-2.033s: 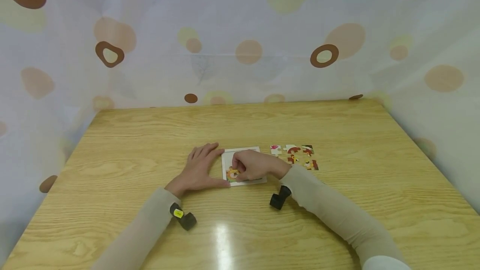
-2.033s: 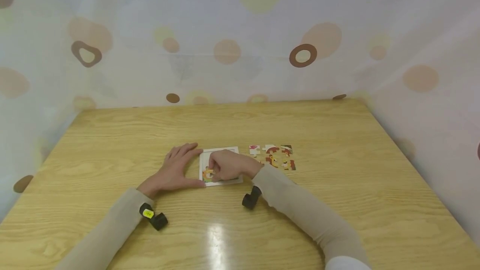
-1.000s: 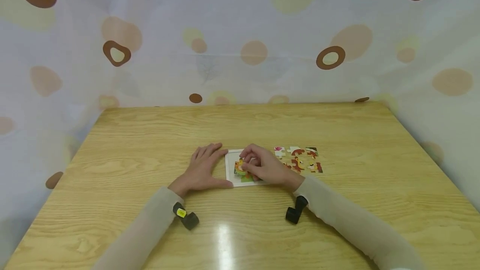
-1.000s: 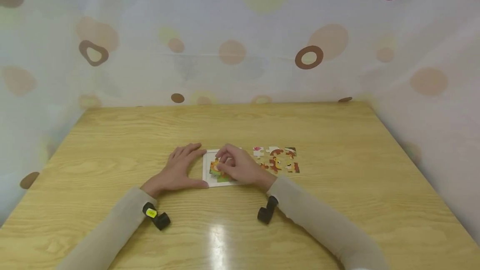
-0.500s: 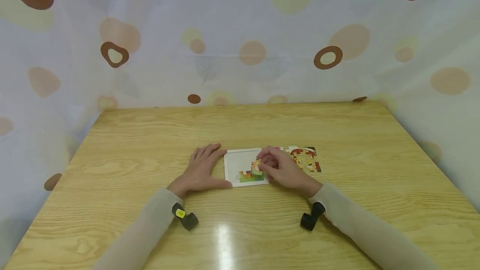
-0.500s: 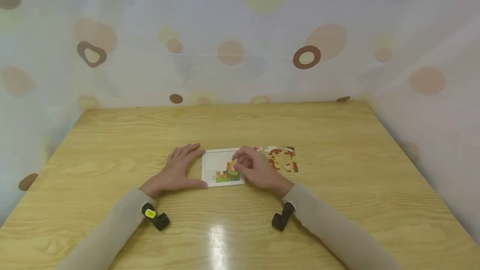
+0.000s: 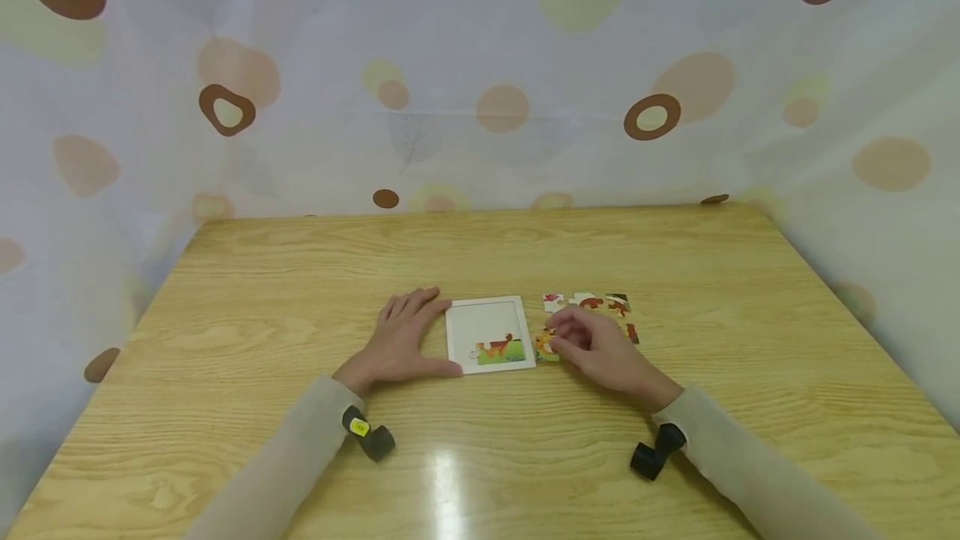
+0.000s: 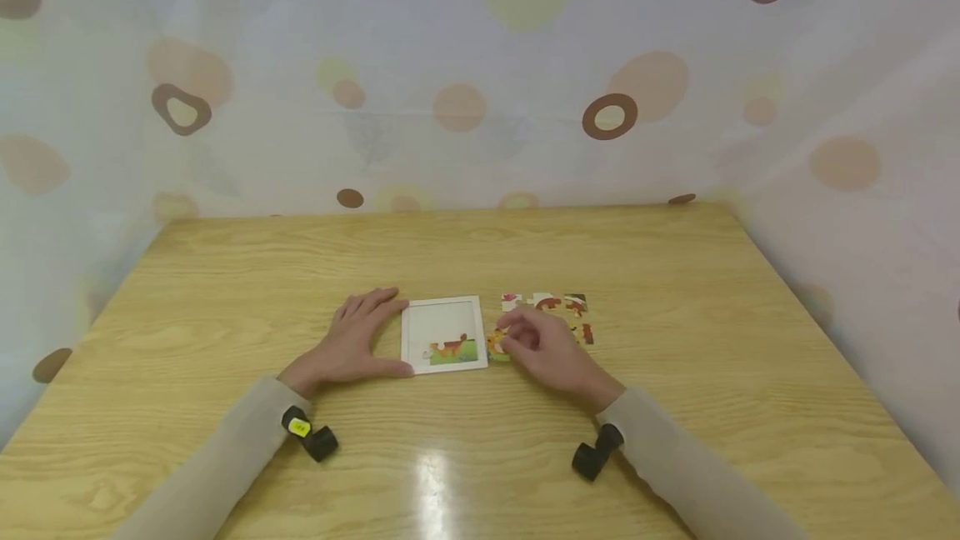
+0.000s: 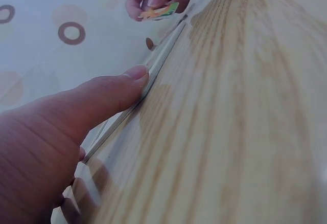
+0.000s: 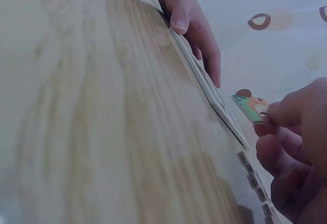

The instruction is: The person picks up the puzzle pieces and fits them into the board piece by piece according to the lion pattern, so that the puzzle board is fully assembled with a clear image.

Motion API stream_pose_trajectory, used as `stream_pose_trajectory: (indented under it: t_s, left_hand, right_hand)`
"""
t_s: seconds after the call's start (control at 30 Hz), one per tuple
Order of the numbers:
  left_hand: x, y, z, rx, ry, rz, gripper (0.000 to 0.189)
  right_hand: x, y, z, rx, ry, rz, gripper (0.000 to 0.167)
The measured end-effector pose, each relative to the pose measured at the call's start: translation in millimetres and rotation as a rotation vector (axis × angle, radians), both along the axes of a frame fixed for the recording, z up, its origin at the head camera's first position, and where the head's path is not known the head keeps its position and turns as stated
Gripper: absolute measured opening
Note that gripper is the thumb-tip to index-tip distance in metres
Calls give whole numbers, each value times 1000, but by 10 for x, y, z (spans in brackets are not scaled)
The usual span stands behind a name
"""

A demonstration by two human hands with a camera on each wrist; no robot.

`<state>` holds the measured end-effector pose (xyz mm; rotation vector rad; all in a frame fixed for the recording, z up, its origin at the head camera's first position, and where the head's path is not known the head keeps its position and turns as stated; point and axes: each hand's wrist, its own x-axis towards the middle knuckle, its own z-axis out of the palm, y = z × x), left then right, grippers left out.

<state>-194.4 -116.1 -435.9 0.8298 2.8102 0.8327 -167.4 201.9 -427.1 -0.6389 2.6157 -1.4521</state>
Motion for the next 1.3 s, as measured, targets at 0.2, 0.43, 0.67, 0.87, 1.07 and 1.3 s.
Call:
stream_pose_trajectory:
  t_s: [0.2, 0.43, 0.67, 0.87, 1.07, 1.3]
  left_hand:
    - [12, 7, 8, 12, -9, 0, 93]
    - [-7, 11, -14, 2, -4, 0, 94]
    - [-15, 6, -9, 1, -13, 5, 95]
    - [-4, -6, 9, 14, -5, 12, 95]
    - [2, 6, 9, 16, -6, 6, 93]
    - [4, 13, 6, 10, -2, 5, 94]
  right_hand:
    - [37, 118, -18, 50, 49, 23, 16]
    - [83, 216, -34, 64, 65, 45, 15]
    - [64, 238, -57, 167, 138, 69, 14]
    - [45, 211, -46, 246, 167, 97, 12]
    - [74, 208, -24, 237, 166, 104, 9]
    - [58, 202, -30, 183, 195, 94, 4]
